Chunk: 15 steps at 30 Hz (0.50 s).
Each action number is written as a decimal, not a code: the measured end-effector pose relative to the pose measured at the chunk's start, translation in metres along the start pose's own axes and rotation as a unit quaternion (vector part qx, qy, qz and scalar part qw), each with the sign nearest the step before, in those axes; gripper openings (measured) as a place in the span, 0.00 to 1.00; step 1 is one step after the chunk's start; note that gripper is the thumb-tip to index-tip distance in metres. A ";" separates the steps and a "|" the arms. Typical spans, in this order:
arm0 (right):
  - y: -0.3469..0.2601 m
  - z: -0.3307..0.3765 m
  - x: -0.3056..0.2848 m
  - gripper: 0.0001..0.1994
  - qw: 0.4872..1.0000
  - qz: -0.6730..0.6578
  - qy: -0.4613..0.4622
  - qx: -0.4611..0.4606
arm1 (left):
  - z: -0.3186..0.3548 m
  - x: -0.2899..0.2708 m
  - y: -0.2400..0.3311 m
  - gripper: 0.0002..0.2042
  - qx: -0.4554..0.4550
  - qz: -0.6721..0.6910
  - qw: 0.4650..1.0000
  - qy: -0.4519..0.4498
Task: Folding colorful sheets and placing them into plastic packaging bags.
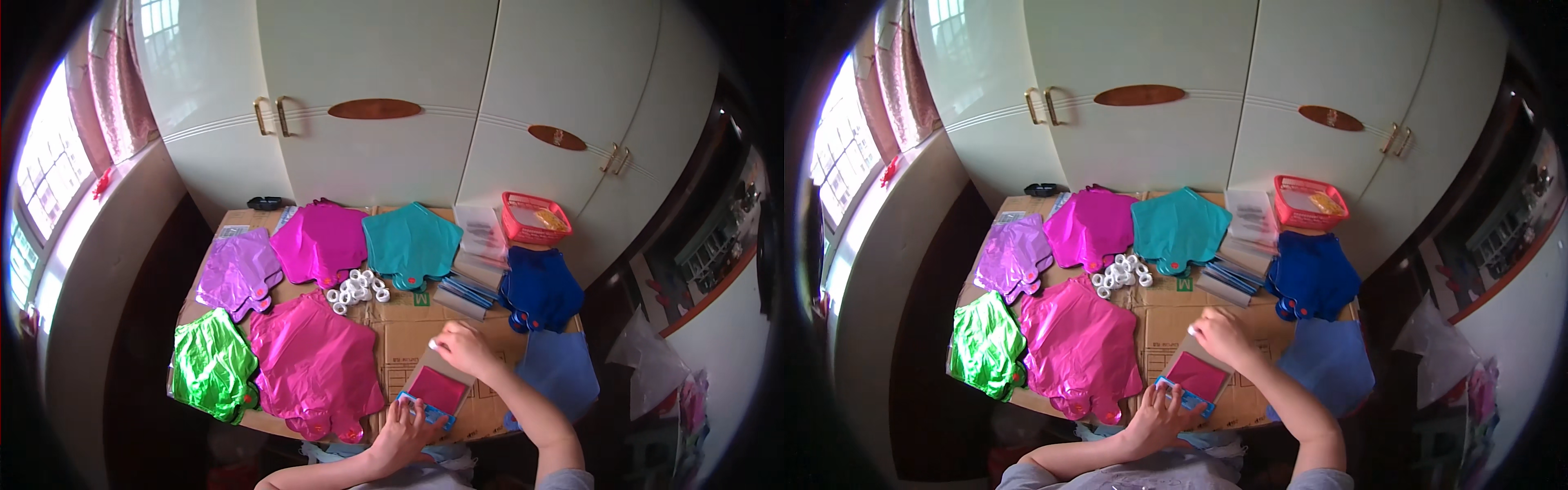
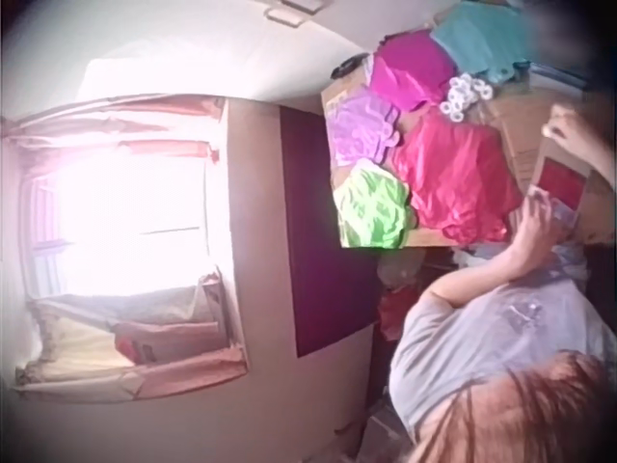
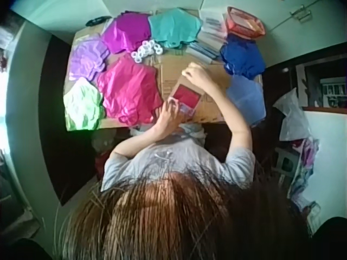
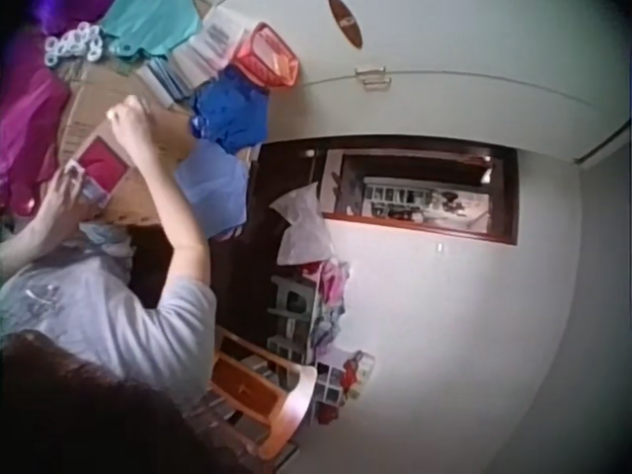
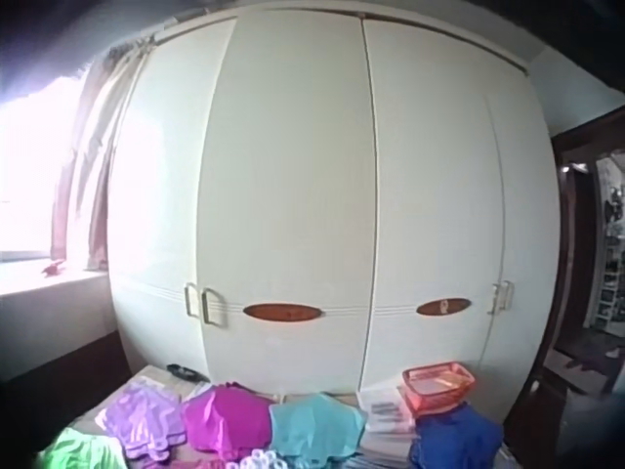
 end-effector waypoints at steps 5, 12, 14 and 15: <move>0.023 0.058 0.017 0.09 0.967 -0.205 -0.078 0.133 | -0.003 0.006 -0.001 0.45 0.003 0.011 0.999 -0.030; 0.027 0.052 0.027 0.17 0.959 -0.229 -0.073 0.148 | 0.001 0.003 -0.002 0.48 0.001 0.021 1.000 -0.008; 0.029 0.050 0.021 0.19 0.982 -0.135 -0.009 0.135 | 0.001 0.004 -0.002 0.48 -0.002 0.024 1.000 0.001; 0.028 0.051 0.016 0.20 0.987 -0.088 0.025 0.128 | 0.001 0.004 -0.002 0.48 -0.002 0.025 1.000 0.005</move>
Point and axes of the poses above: each hand's wrist, its own z-axis away from the middle knuckle, its own x-axis out of the palm, y = z × x, the point moved 8 cm from there along -z, towards the middle knuckle, and after that the axes turned 10 degrees about -y, right-handed, at the moved point
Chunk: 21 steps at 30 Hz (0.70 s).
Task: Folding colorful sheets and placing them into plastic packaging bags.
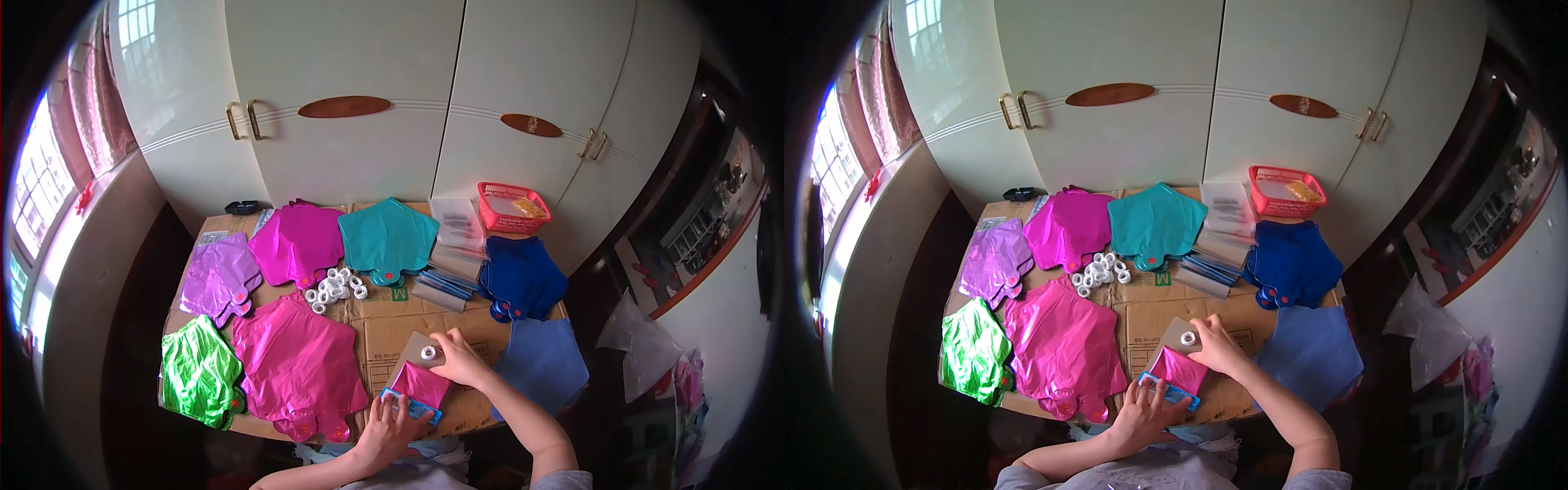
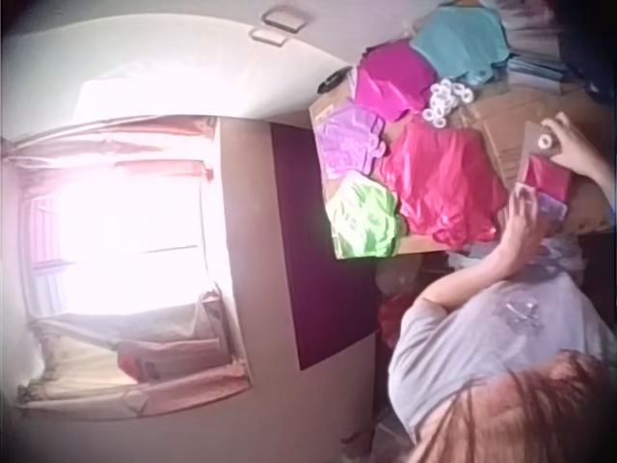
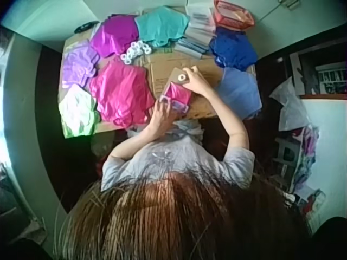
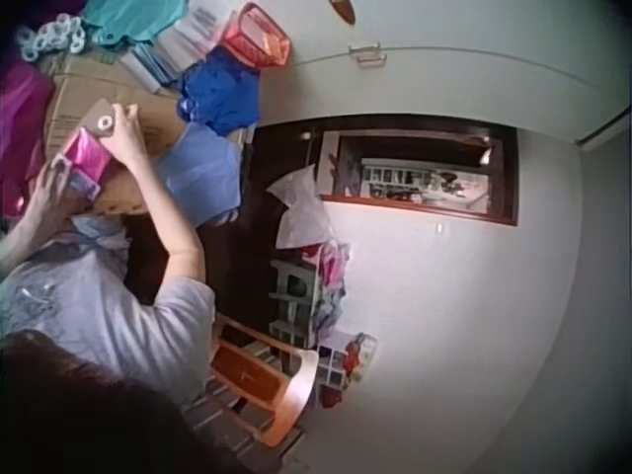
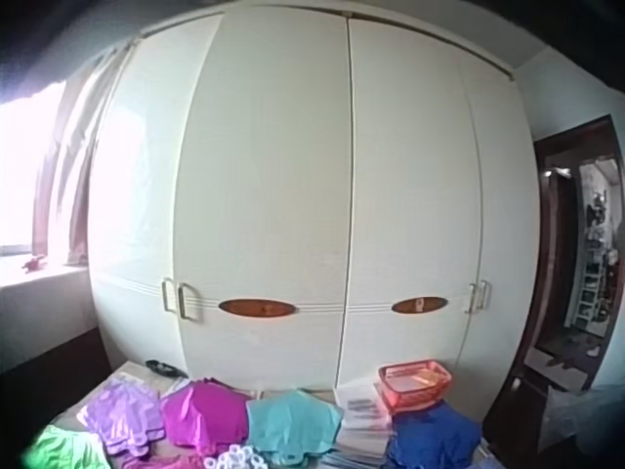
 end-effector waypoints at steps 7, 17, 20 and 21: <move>-0.001 0.000 0.019 0.12 0.972 -0.119 -0.202 -0.018 | 0.000 -0.001 0.001 0.45 0.004 -0.006 1.000 0.004; 0.024 0.003 0.051 0.10 0.903 -0.322 -0.281 0.051 | 0.000 0.001 0.000 0.46 0.006 0.018 1.000 0.019; 0.027 0.005 0.056 0.11 0.882 -0.387 -0.258 0.068 | 0.000 -0.002 0.000 0.45 0.007 0.014 0.999 0.028; 0.026 0.005 0.055 0.11 0.878 -0.404 -0.245 0.073 | 0.000 -0.004 -0.001 0.44 0.007 0.011 0.999 0.031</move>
Point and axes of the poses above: each hand's wrist, its own z-axis away from the middle knuckle, its own x-axis out of the palm, y = z × x, the point moved 8 cm from there along -z, towards the middle knuckle, and after that the axes turned 10 degrees about -y, right-handed, at the moved point
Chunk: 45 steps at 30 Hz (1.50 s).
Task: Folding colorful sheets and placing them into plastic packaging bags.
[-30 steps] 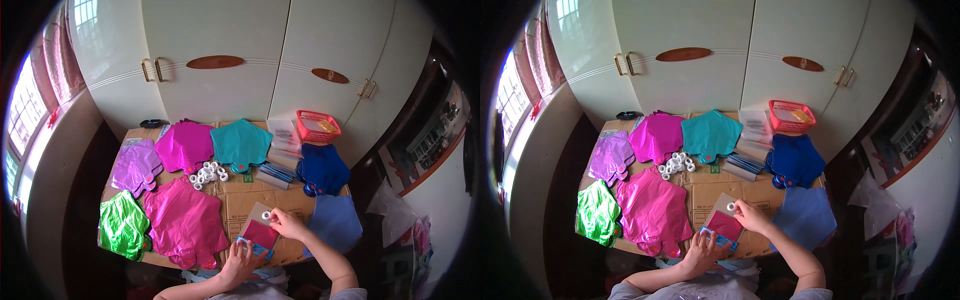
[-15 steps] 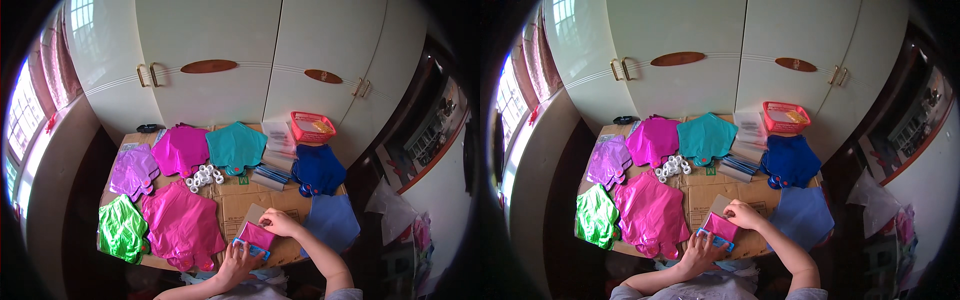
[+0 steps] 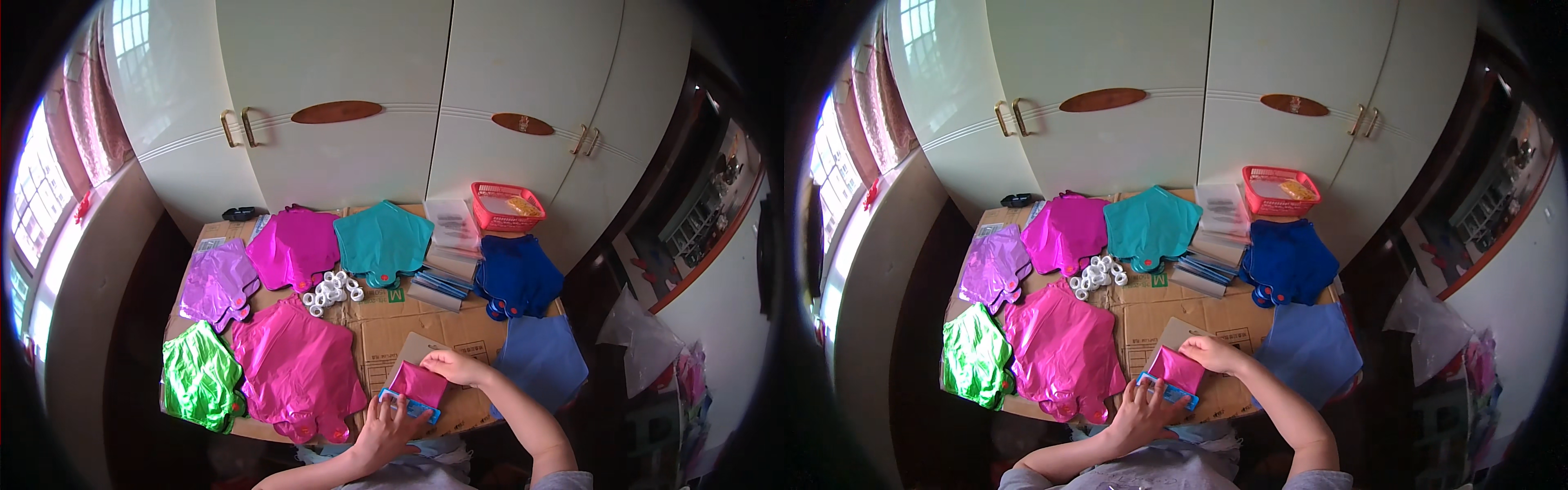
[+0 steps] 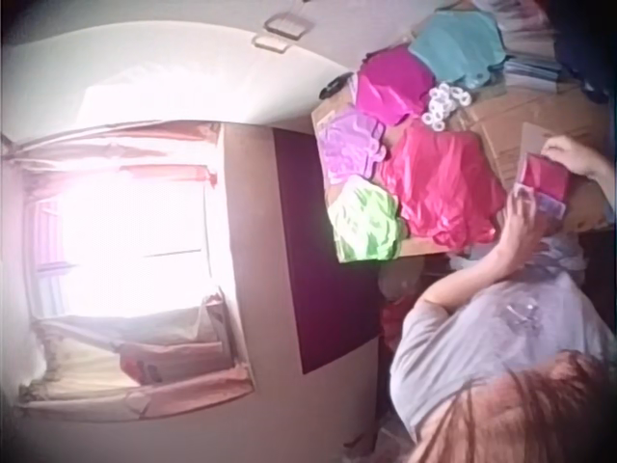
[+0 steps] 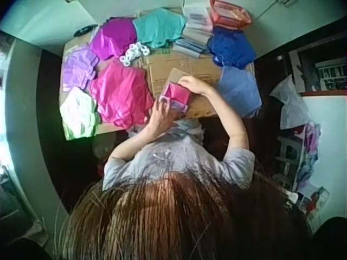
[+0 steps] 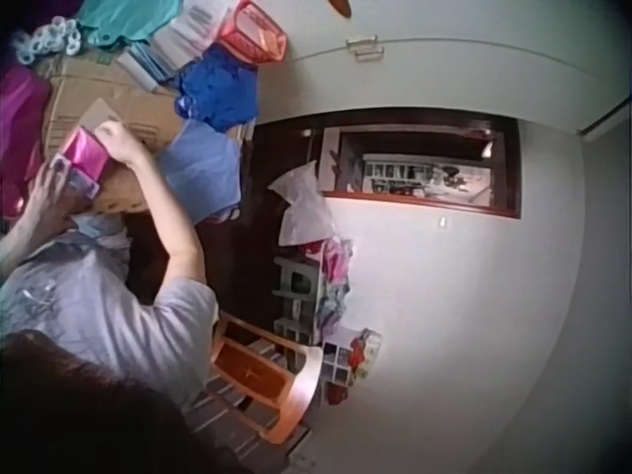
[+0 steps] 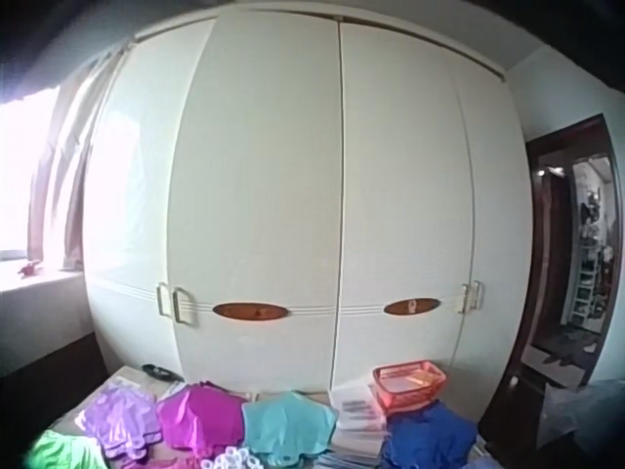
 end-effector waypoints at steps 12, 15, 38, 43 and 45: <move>-0.089 0.001 0.027 0.20 0.837 0.504 0.158 -0.139 | -0.012 -0.014 -0.001 0.19 0.053 -0.021 0.996 0.062; -0.086 -0.031 0.048 0.24 0.767 0.567 0.168 -0.248 | -0.014 -0.010 0.000 0.18 0.056 -0.079 0.991 0.089; -0.083 -0.014 0.042 0.16 0.773 0.504 0.246 -0.296 | -0.010 -0.014 0.007 0.21 0.109 -0.084 0.985 0.108; -0.082 -0.012 0.044 0.16 0.764 0.515 0.245 -0.303 | -0.013 -0.008 0.008 0.19 0.122 -0.081 0.985 0.087; -0.083 -0.010 0.049 0.16 0.745 0.538 0.239 -0.313 | -0.014 -0.007 0.006 0.19 0.133 -0.063 0.984 0.102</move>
Point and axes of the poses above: each hand's wrist, its own z-axis away from the middle knuckle, its own x-axis out of the palm, y = z × x, the point moved 8 cm from there along -z, towards the middle knuckle, and after that the axes turned 10 degrees about -y, right-handed, at the moved point
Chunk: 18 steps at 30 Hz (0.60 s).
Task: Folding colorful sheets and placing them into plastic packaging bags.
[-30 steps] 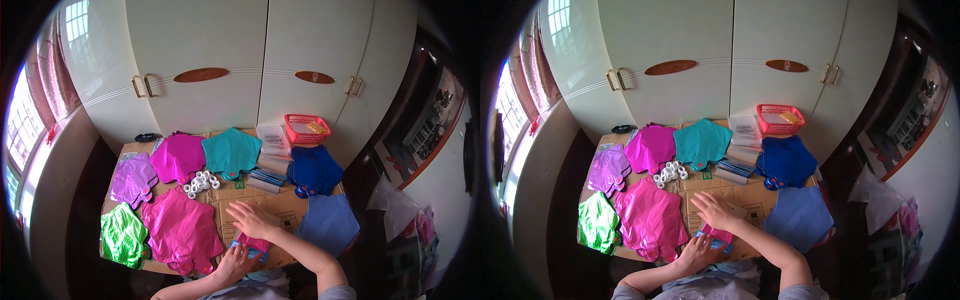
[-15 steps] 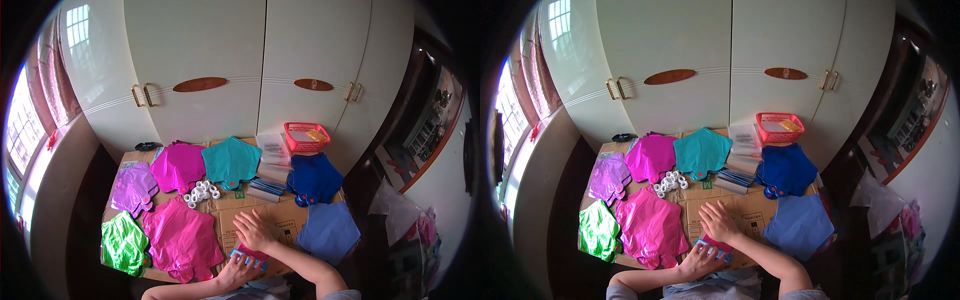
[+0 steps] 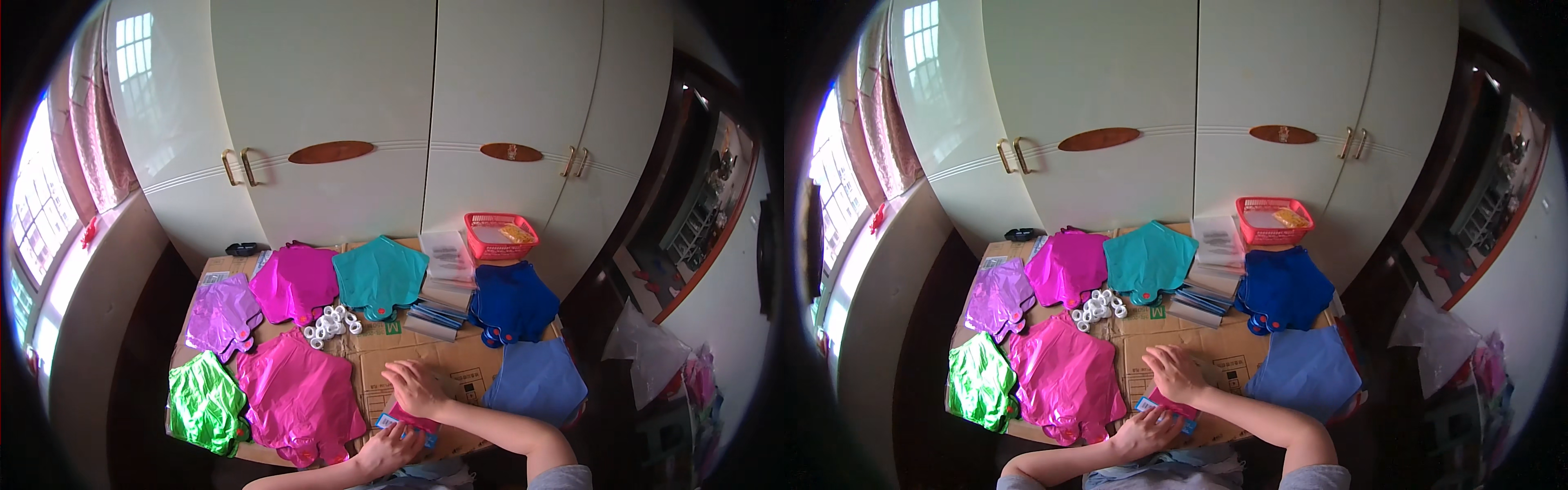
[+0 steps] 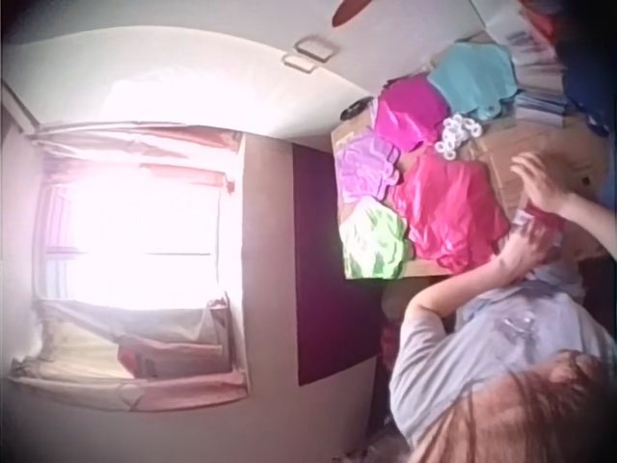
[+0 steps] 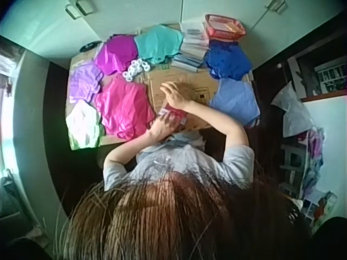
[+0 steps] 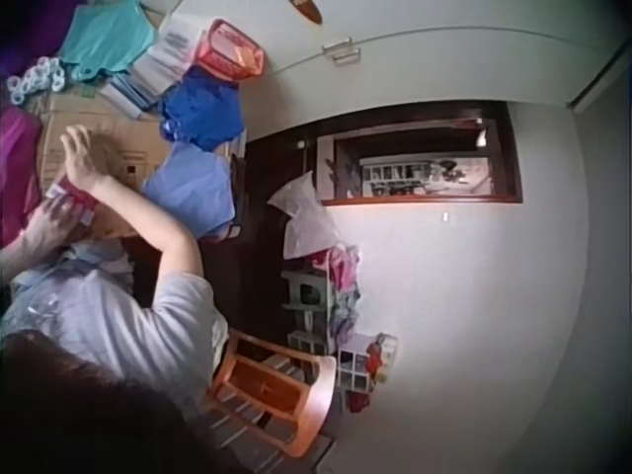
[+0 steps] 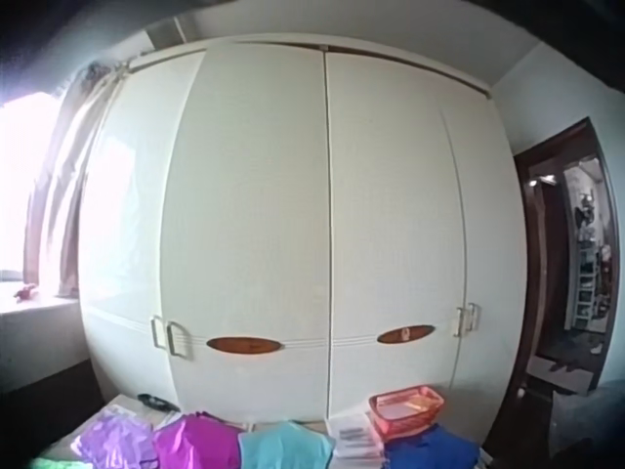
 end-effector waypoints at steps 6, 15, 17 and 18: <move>0.003 -0.017 -0.019 0.17 0.998 0.002 0.035 -0.052 | 0.003 0.003 0.002 0.19 -0.012 -0.010 1.000 0.020; 0.271 -0.041 -0.057 0.29 0.927 0.109 -0.154 0.325 | -0.005 -0.014 0.002 0.19 0.000 -0.020 0.999 0.031; 0.277 -0.033 -0.056 0.21 0.934 0.102 -0.161 0.304 | -0.004 -0.011 0.003 0.18 -0.012 -0.024 1.000 0.004; 0.269 -0.035 -0.058 0.17 0.946 0.108 -0.136 0.275 | -0.004 -0.010 0.003 0.18 -0.025 -0.022 0.999 -0.004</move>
Point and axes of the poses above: each hand's wrist, its own z-axis away from the middle knuckle, its own x-axis out of the palm, y = z × x, the point moved 8 cm from there along -z, towards the middle knuckle, and after that the axes turned 10 degrees about -y, right-handed, at the moved point
